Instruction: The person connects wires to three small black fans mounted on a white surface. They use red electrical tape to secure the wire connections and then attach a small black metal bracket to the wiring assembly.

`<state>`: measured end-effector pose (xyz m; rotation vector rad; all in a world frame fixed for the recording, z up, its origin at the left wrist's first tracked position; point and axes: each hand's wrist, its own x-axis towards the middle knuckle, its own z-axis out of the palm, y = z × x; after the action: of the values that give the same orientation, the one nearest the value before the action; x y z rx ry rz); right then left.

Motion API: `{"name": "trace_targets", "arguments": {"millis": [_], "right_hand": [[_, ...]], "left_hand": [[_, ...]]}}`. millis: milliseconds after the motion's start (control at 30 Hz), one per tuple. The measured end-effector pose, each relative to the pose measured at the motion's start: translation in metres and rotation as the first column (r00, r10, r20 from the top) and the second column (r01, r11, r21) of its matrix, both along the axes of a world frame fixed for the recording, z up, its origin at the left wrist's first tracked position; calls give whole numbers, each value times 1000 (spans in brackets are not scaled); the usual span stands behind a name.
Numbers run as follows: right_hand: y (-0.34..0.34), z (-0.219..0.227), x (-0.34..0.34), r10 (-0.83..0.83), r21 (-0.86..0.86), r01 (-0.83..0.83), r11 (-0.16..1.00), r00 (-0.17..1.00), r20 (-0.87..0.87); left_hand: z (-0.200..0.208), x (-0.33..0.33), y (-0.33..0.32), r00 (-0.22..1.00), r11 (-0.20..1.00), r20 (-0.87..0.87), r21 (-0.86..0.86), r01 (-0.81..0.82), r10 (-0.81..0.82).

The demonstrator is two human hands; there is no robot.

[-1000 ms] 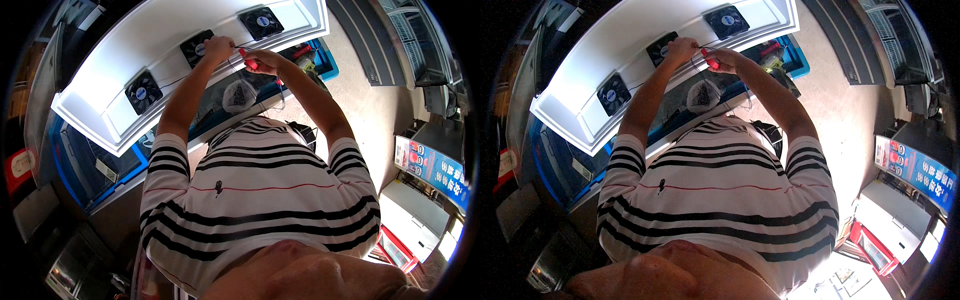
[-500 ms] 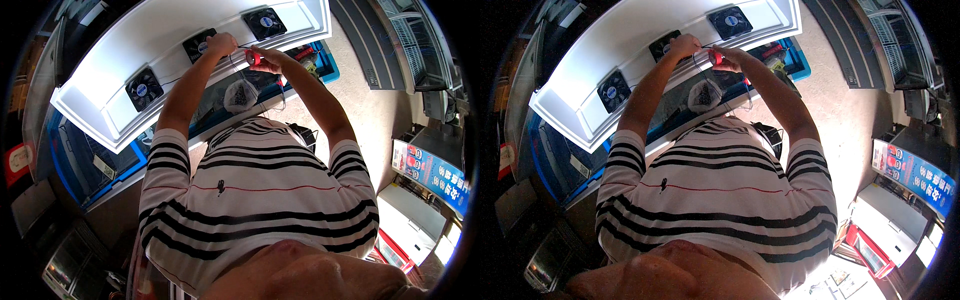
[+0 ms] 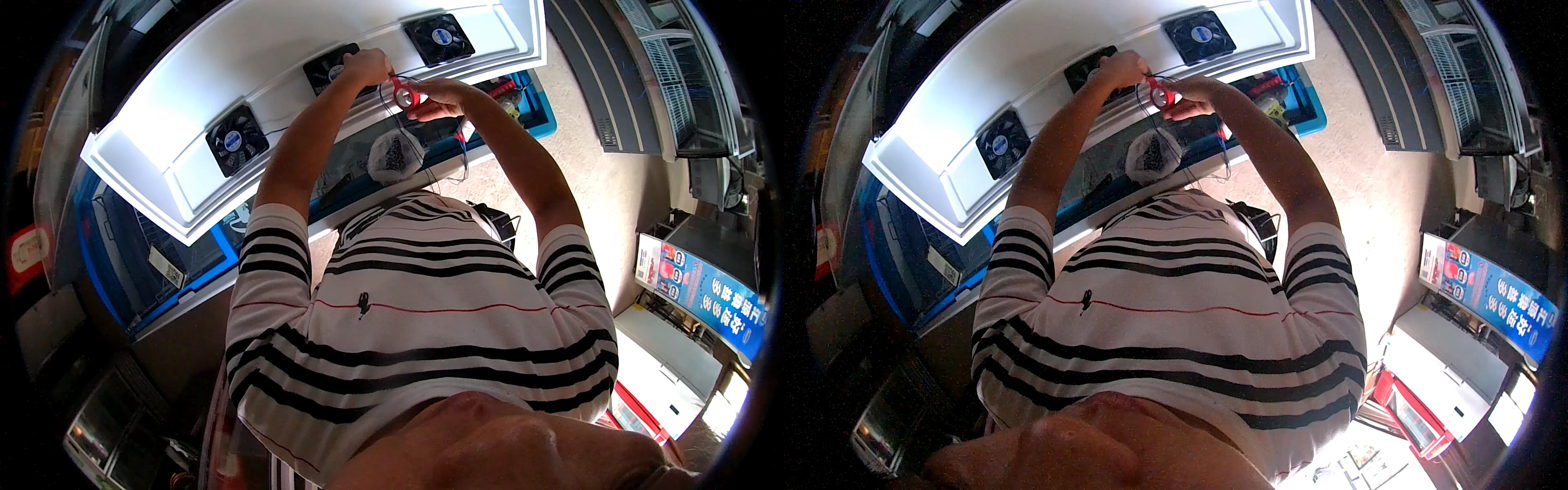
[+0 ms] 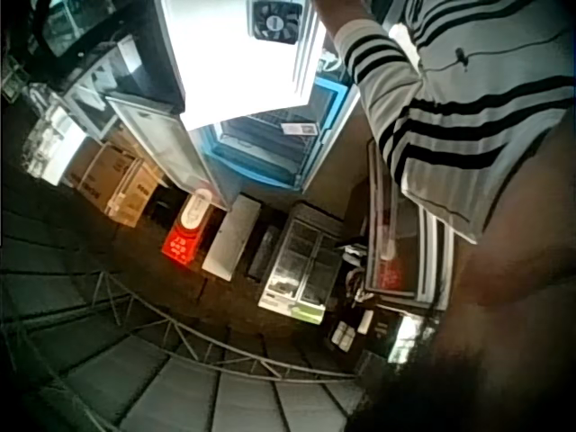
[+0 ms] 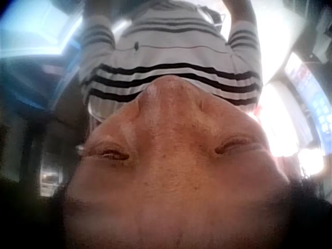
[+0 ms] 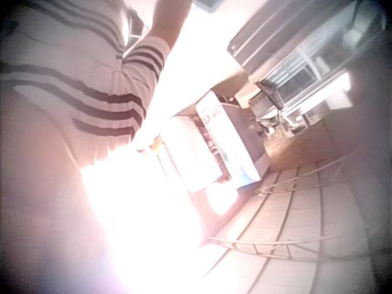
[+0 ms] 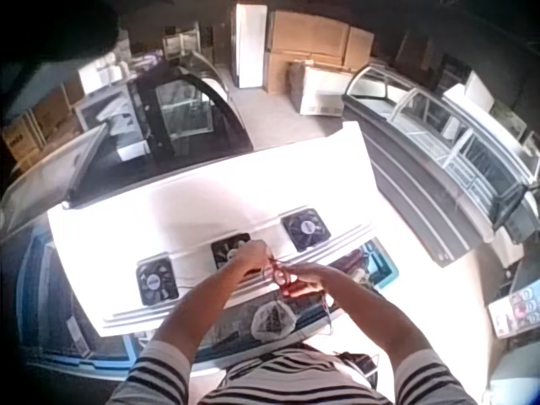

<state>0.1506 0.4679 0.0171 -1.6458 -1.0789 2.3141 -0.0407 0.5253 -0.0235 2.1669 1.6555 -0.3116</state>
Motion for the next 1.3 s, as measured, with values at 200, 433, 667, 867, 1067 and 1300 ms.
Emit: {"name": "trace_targets", "arguments": {"millis": [200,433,667,867,1067,1300], "right_hand": [[6,-3,-1,46,24,-48,999,995,92],[14,5,-3,199,110,-234,966,944,263],[24,6,-16,206,126,-255,959,927,312],[28,1,-15,195,148,-249,957,931,309],[32,-5,-16,229,133,-277,952,929,291],[31,-3,-20,239,157,-301,940,915,324]], "left_hand": [[12,-1,-2,998,997,61,-77,25,-20],[-2,-2,1,996,1000,87,-12,17,-16],[-1,-5,8,991,994,86,-44,104,-100],[-2,-1,17,992,988,44,-93,126,-122],[-24,7,41,974,949,-60,-247,197,-218],[-45,18,70,904,845,-80,-399,357,-420]]}}
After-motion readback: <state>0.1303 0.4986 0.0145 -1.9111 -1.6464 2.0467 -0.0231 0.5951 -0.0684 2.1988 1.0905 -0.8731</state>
